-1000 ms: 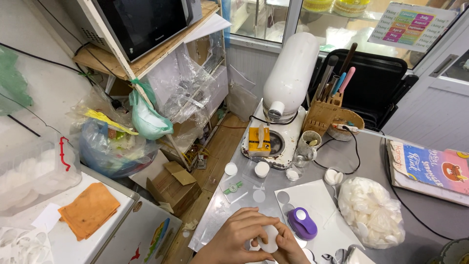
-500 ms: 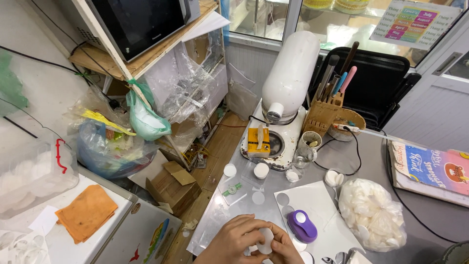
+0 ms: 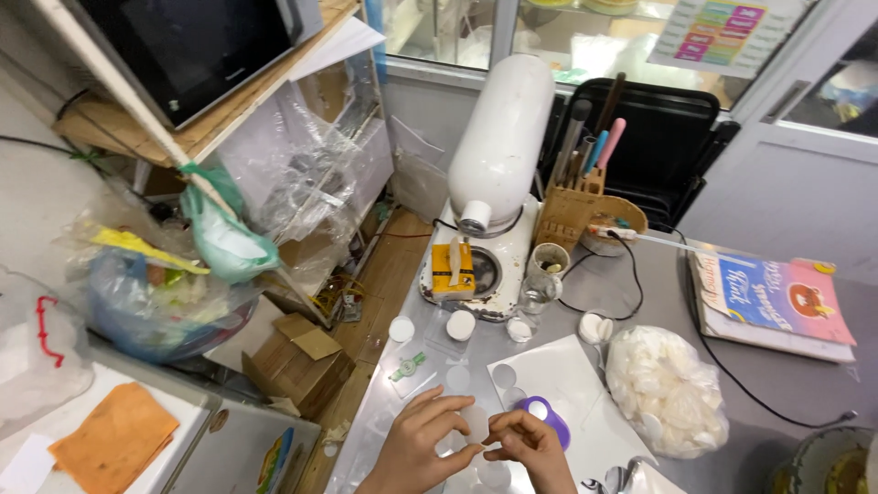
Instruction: The recorder cuts circular shapes from a sheet of paper using a circle punch and scissors.
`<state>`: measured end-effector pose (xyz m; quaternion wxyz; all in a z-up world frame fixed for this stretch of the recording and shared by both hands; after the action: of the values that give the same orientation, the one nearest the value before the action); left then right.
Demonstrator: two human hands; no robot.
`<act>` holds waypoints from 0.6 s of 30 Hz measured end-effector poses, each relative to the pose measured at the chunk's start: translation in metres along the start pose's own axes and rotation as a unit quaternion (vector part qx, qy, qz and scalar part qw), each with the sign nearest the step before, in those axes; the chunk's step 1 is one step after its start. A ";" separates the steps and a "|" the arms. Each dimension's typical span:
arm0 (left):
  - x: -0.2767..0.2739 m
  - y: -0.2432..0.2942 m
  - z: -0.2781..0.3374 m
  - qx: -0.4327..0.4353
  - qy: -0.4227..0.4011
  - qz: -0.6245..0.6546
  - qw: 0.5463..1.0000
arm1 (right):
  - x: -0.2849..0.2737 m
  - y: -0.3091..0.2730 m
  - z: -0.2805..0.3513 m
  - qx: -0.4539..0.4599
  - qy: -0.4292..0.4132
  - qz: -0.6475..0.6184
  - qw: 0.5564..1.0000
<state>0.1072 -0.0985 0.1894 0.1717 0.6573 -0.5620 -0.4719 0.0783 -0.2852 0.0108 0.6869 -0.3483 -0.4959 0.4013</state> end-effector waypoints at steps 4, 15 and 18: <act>0.019 0.014 -0.008 0.073 -0.005 -0.039 0.997 | -0.003 -0.007 0.012 0.009 0.037 0.022 0.999; 0.022 0.032 -0.016 0.101 -0.017 -0.031 0.994 | -0.013 -0.015 0.022 -0.028 0.115 0.033 0.992; 0.016 0.019 -0.023 -0.011 0.009 0.021 1.000 | -0.021 -0.010 0.022 -0.018 0.165 0.037 0.985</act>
<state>0.1134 -0.1255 0.2084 0.1936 0.6478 -0.5686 -0.4686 0.0549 -0.3068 0.0172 0.7374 -0.4407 -0.3694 0.3544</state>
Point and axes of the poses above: each hand's wrist, its own z-axis away from the middle knuckle, its own x-axis out of the palm, y = z × x, the point moved 8 cm from there along -z, towards the middle knuckle, and after that the axes turned 13 degrees about y, right-handed, at the moved point
